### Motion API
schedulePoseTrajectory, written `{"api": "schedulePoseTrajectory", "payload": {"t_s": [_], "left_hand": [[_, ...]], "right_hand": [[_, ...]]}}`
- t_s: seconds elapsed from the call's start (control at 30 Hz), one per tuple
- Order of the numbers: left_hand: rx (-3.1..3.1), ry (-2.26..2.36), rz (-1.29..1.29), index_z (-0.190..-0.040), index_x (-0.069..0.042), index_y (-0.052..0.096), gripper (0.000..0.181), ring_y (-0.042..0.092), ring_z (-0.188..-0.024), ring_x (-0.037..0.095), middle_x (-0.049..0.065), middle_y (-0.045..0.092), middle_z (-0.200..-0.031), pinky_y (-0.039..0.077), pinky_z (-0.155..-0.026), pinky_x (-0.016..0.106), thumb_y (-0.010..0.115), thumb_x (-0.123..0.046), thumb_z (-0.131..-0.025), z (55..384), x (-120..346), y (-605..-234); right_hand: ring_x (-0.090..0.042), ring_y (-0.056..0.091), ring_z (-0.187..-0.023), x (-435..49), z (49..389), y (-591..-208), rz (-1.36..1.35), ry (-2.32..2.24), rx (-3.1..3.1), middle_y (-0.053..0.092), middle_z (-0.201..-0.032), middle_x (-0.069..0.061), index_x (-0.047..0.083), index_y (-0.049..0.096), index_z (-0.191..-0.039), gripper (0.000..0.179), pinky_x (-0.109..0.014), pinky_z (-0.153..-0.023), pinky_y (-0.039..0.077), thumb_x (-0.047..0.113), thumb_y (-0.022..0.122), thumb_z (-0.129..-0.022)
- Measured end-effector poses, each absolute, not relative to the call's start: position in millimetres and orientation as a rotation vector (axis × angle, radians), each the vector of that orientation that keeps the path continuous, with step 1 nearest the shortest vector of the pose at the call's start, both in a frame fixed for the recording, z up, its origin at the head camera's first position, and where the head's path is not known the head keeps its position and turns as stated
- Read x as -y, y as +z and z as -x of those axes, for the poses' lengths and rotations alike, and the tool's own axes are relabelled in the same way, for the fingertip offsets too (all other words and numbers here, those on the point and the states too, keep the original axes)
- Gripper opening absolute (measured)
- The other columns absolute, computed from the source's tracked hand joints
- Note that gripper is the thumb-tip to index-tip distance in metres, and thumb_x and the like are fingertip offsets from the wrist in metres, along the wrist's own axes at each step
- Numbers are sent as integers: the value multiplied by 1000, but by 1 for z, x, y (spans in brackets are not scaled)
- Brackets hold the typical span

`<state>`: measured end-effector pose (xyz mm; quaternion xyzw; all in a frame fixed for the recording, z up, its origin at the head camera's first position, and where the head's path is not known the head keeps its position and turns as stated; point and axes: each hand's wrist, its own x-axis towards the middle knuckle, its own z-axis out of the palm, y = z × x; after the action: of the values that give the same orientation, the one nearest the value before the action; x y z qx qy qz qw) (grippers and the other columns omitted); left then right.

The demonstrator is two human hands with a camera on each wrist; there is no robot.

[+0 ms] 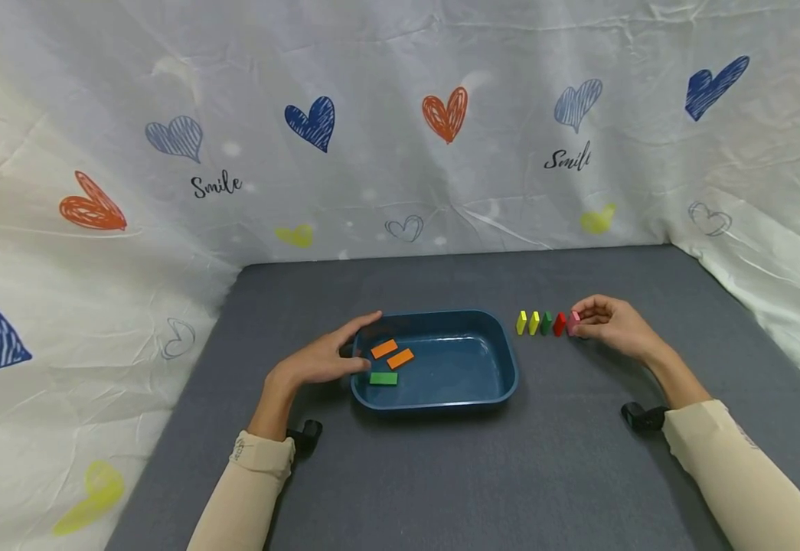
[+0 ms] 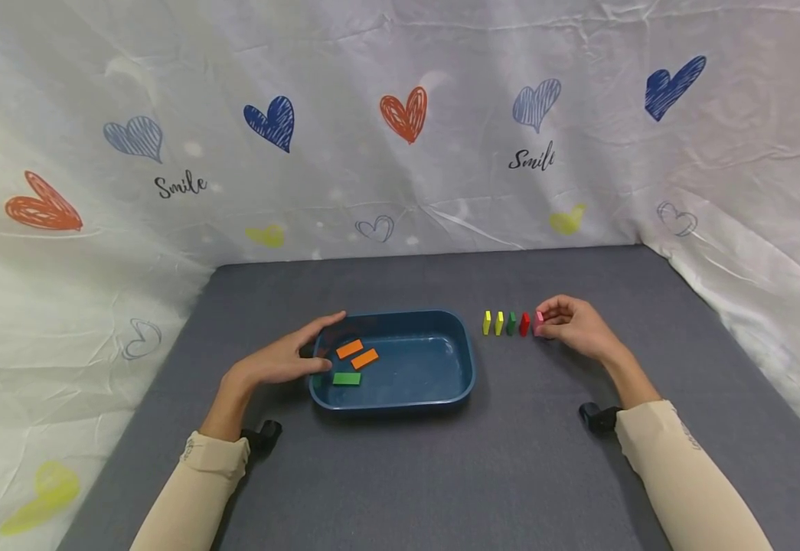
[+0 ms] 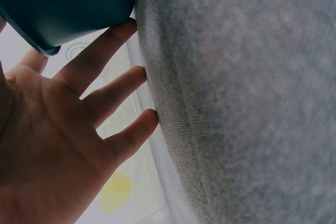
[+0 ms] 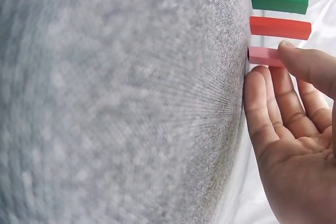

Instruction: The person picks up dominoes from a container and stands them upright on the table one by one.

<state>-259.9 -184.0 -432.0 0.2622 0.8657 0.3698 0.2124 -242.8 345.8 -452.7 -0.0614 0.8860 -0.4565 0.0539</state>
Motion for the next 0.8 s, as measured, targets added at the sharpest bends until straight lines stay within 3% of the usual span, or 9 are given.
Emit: {"api": "schedulePoseTrajectory", "payload": {"t_s": [0.53, 0.8], "left_hand": [[-2416, 1023, -727, -162, -42, 20, 81, 26, -155, 31, -5, 18, -171, 32, -117, 64, 65, -25, -96, 260, 184, -434], [-2409, 1026, -738, -162, -41, 19, 82, 25, -155, 34, -2, 17, -171, 33, -115, 65, 65, -27, -96, 261, 184, -433]], "right_hand": [[-3, 66, -88, -344, 242, -453, 191, -1389, -2658, 65, -113, -22, -6, 55, -126, 39, -25, -76, 57, 10, 72, -95], [-3, 59, -95, -340, 238, -439, 134, -1301, -2758, 60, -128, -19, 1, 55, -132, 49, -24, -77, 51, 25, 75, -94]]}}
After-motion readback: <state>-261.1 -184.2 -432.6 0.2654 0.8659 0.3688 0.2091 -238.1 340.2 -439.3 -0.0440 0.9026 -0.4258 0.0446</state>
